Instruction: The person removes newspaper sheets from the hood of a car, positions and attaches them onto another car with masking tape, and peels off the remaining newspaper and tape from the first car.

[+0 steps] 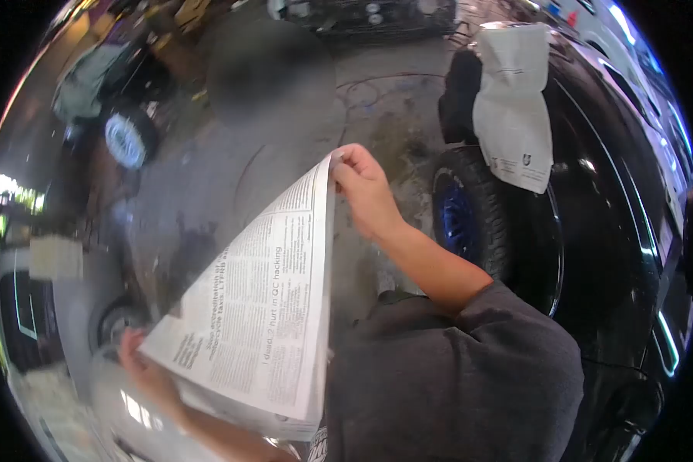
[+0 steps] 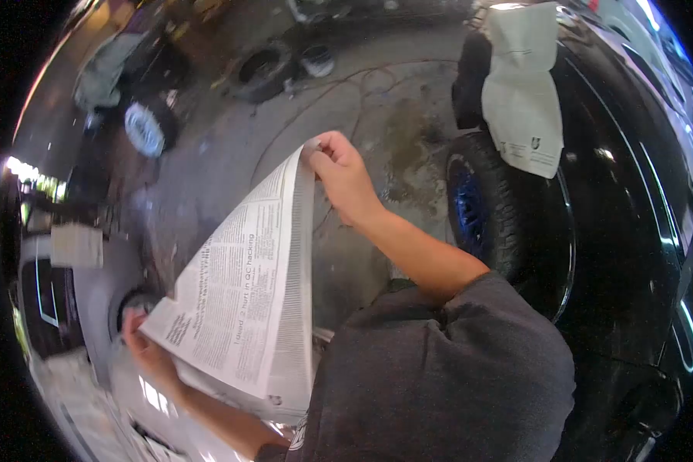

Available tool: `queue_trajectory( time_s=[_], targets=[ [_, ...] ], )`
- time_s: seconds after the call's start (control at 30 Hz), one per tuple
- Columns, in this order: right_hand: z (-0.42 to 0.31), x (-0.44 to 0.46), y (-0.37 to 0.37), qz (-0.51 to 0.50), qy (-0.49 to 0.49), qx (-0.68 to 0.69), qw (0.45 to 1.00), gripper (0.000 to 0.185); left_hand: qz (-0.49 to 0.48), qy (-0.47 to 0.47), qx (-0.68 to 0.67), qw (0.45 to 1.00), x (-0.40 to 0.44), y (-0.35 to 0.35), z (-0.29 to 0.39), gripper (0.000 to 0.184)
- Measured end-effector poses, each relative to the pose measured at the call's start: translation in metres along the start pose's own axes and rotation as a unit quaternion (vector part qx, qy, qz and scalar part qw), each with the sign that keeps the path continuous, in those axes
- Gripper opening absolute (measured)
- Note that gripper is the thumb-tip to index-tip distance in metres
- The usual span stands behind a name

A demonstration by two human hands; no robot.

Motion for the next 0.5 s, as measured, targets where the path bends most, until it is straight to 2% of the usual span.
queue_trajectory(
  time_s=[0.03, 0.07, 0.1, 0.13, 0.23, 0.3, 0.33, 0.43, 0.5],
  targets=[
    [-0.020, 0.022, 0.014, 0.019, 0.044, -0.018, 0.999, 0.008, -0.005, -0.050, -0.054, 0.997, 0.015, -0.052, -0.002, 0.040],
    [-0.038, 0.039, 0.022, 0.025, 0.076, 0.002, 0.997, 0.009, -0.068, -0.015, -0.165, 0.984, 0.030, -0.106, -0.023, 0.031],
    [-0.055, 0.055, 0.027, 0.024, 0.102, -0.040, 0.994, 0.010, -0.049, -0.174, -0.138, 0.974, 0.038, -0.145, 0.009, 0.030],
    [-0.069, 0.069, 0.030, 0.022, 0.127, -0.081, 0.988, 0.010, -0.021, -0.329, -0.110, 0.938, 0.035, -0.180, 0.039, 0.029],
    [-0.093, 0.106, 0.028, 0.009, 0.202, -0.143, 0.969, 0.012, -0.056, -0.317, -0.020, 0.947, 0.061, -0.290, 0.043, 0.036],
    [-0.092, 0.133, 0.024, 0.006, 0.250, -0.191, 0.949, 0.011, -0.125, -0.086, -0.150, 0.977, 0.100, -0.345, 0.017, 0.039],
    [-0.089, 0.148, 0.021, 0.009, 0.273, -0.230, 0.934, 0.011, -0.160, 0.034, -0.210, 0.964, 0.115, -0.375, 0.001, 0.041],
    [-0.082, 0.194, 0.005, 0.001, 0.349, -0.322, 0.880, 0.009, -0.079, 0.135, -0.297, 0.942, 0.148, -0.373, 0.037, 0.043],
    [-0.066, 0.228, -0.007, -0.015, 0.390, -0.338, 0.856, 0.010, -0.008, 0.125, -0.327, 0.937, 0.176, -0.357, 0.078, 0.043]
  ],
)
Point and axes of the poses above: each hand's wrist, its own x-axis towards the middle knuckle, its own y-axis out of the back of the hand, z = x × y, the point moved 9 cm from there along x, towards the middle knuckle, and after that the axes turned 10 degrees about y, right-handed, at the moved point
